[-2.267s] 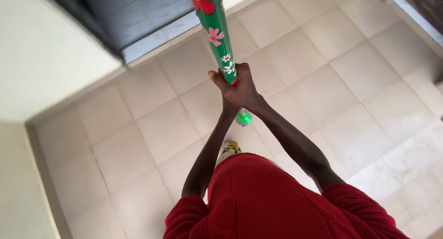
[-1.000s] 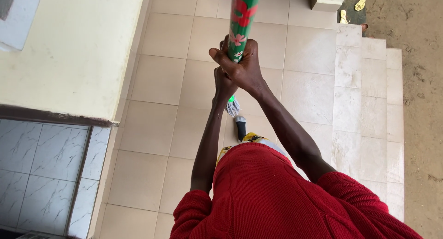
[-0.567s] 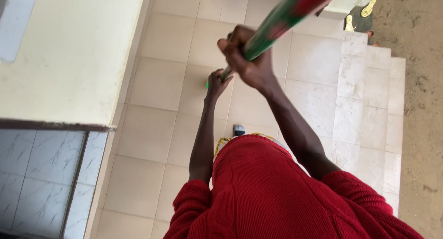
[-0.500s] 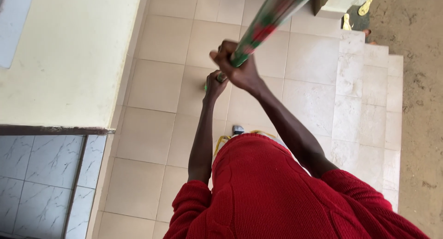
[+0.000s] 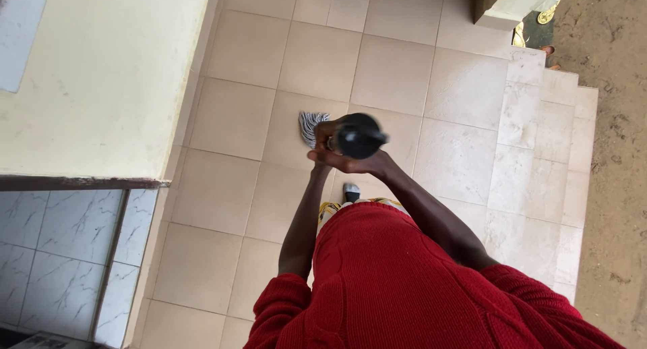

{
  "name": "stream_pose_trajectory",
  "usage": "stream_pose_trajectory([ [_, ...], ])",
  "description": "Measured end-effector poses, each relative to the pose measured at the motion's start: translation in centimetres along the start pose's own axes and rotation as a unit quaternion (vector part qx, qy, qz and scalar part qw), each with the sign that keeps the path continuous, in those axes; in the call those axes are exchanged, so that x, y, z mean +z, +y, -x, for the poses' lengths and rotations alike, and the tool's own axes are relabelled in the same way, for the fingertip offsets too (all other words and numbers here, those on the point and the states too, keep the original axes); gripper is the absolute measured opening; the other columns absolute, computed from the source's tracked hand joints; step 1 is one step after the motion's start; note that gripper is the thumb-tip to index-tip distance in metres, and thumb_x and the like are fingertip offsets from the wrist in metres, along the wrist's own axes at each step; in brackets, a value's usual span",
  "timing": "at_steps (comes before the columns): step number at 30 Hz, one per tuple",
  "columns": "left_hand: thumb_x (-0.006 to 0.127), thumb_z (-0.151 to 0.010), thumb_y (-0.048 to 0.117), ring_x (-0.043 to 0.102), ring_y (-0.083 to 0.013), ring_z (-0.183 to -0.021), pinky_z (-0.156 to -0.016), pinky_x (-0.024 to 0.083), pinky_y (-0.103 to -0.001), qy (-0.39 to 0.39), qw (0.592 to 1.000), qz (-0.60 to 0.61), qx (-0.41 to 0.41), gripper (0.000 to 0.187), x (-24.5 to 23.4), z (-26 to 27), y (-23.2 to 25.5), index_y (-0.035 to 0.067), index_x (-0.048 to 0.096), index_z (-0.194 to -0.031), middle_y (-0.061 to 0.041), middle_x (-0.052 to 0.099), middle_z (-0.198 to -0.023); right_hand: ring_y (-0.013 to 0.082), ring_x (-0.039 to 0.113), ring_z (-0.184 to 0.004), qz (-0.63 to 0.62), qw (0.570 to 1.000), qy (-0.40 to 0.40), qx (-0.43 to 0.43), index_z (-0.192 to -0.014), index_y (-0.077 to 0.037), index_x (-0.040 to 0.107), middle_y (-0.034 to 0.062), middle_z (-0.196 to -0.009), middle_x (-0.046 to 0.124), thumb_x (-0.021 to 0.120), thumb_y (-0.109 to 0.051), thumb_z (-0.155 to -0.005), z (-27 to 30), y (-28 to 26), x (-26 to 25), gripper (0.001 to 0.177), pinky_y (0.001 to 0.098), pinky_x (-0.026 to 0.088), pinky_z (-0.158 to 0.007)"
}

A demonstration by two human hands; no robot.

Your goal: The person cleans a tiled floor by pushing a mop back and forth, then dips the mop head into a bucket of water and wrings it out by hand before continuing to mop the floor.

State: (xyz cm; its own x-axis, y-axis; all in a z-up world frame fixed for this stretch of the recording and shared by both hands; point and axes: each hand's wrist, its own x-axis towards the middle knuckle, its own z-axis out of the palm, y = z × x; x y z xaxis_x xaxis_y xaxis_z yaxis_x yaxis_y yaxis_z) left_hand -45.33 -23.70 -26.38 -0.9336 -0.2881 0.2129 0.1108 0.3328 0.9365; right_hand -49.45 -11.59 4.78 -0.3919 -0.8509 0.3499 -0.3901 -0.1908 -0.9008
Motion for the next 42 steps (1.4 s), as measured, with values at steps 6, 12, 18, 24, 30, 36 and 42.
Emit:
stream_pose_trajectory([
  [6,0.068,-0.094,0.025,0.065,-0.0215,-0.068,-0.059,0.048,-0.037,-0.021,0.998,-0.04,-0.033,0.025,0.5,-0.9,1.2,0.001,0.061,-0.091,-0.011,0.063,-0.074,0.0095,0.034,-0.049,0.022,0.994,0.109,0.018,-0.063,-0.008,0.04,-0.0001,-0.054,0.037,0.077,-0.017,-0.094,0.3,-4.5,0.1,0.049,0.0311,0.027,-0.05],
  [12,0.068,-0.094,0.023,0.06,-0.0253,-0.058,-0.054,0.044,-0.038,0.045,0.998,-0.046,0.001,0.028,0.6,1.0,6.0,0.0,0.054,-0.086,-0.013,0.059,-0.066,0.01,0.033,-0.052,-0.006,0.985,0.173,-0.004,-0.063,-0.009,0.038,0.0007,-0.055,0.035,0.073,-0.015,-0.098,2.4,-3.4,2.8,0.05,0.0304,0.026,-0.049],
  [18,0.072,-0.091,0.01,0.055,-0.0285,-0.065,-0.058,0.043,-0.041,0.044,0.971,-0.19,0.135,0.028,0.4,5.4,5.4,0.003,0.05,-0.076,-0.013,0.052,-0.071,0.0119,0.043,-0.048,0.107,0.983,0.143,0.031,-0.06,-0.007,0.044,0.0038,-0.055,0.044,0.078,-0.013,-0.087,8.6,-3.3,7.2,0.043,0.032,0.033,-0.046],
  [24,0.072,-0.086,-0.003,0.052,-0.0336,-0.063,-0.062,0.047,-0.041,-0.014,0.988,0.119,0.092,0.031,1.0,8.4,-3.5,0.006,0.047,-0.071,-0.012,0.049,-0.07,0.0225,0.054,-0.066,0.127,0.985,0.092,-0.069,-0.067,-0.005,0.046,0.0074,-0.068,0.049,0.073,-0.008,-0.093,14.8,0.3,14.1,0.038,0.0448,0.049,-0.076],
  [30,0.078,-0.079,0.01,0.063,-0.0346,-0.078,-0.073,0.051,-0.046,-0.037,0.991,-0.093,0.092,0.023,0.6,5.6,-3.5,0.008,0.056,-0.076,-0.012,0.06,-0.077,0.0232,0.057,-0.063,0.174,0.943,0.281,0.046,-0.083,-0.003,0.058,0.009,-0.068,0.055,0.061,-0.011,-0.1,16.6,5.2,15.1,0.019,0.0395,0.047,-0.064],
  [36,0.079,-0.087,0.036,0.065,-0.0337,-0.079,-0.071,0.051,-0.047,-0.134,0.967,-0.201,0.085,0.042,3.7,5.4,1.0,0.007,0.057,-0.066,-0.012,0.064,-0.075,0.0128,0.043,-0.048,0.012,0.912,0.409,0.008,-0.066,-0.011,0.04,0.001,-0.056,0.043,0.055,-0.013,-0.11,18.2,1.9,9.5,0.047,0.0342,0.042,-0.05],
  [42,0.075,-0.093,0.027,0.066,-0.0345,-0.09,-0.085,0.053,-0.048,-0.182,0.954,-0.218,0.101,0.031,4.7,13.4,-2.5,0.008,0.061,-0.073,-0.013,0.066,-0.081,0.0179,0.059,-0.069,0.047,0.91,0.409,0.046,-0.072,-0.009,0.05,0.0091,-0.066,0.055,0.052,-0.029,-0.112,26.0,0.6,14.1,0.045,0.0393,0.056,-0.081],
])
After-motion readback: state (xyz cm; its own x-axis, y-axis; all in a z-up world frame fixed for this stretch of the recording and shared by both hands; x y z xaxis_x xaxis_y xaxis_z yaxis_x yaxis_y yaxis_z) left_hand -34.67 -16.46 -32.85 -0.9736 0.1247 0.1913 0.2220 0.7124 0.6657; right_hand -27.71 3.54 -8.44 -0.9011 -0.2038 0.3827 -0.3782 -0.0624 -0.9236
